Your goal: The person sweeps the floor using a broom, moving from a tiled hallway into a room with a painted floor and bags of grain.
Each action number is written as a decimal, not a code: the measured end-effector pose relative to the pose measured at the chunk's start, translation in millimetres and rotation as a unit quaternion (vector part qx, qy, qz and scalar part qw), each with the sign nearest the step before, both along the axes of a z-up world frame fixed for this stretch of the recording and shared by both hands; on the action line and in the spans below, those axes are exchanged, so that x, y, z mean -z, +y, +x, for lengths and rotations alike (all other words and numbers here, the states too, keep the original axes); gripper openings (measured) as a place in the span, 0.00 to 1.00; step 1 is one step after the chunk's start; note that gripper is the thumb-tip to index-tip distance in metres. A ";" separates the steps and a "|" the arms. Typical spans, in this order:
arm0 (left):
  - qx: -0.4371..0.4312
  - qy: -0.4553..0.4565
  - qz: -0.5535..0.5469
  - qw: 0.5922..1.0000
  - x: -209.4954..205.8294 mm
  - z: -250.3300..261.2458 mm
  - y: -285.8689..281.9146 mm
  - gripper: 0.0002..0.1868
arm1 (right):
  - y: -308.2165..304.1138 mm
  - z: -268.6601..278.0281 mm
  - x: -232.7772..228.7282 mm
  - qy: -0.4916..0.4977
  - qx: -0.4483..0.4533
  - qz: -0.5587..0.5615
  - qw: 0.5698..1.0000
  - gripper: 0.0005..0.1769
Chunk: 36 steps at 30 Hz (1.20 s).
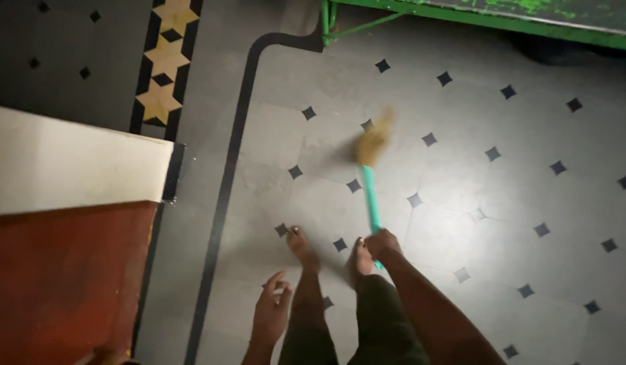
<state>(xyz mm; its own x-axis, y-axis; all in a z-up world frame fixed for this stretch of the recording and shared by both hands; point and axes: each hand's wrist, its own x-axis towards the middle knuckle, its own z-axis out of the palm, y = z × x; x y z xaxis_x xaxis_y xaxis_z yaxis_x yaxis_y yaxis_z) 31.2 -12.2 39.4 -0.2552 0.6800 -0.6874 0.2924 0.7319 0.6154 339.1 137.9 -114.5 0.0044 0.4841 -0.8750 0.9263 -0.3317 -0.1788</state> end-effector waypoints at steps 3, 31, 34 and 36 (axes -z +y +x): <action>0.005 0.046 -0.091 0.995 4.6 -28.7 -2.0 0.28 | 55.2 -62.7 -27.5 -0.001 0.142 0.006 0.990 0.20; 0.193 0.085 -0.068 0.975 21.0 -172.3 109.9 0.29 | -55.3 -305.6 -20.5 0.277 0.470 -0.015 0.838 0.27; 0.218 0.109 -0.051 0.968 27.8 -193.7 108.0 0.29 | -34.5 -276.8 -50.2 0.167 0.352 -0.047 0.920 0.30; 0.203 0.098 -0.067 0.972 30.5 -202.3 108.2 0.31 | -37.1 -228.3 -71.7 0.103 0.344 -0.087 0.929 0.34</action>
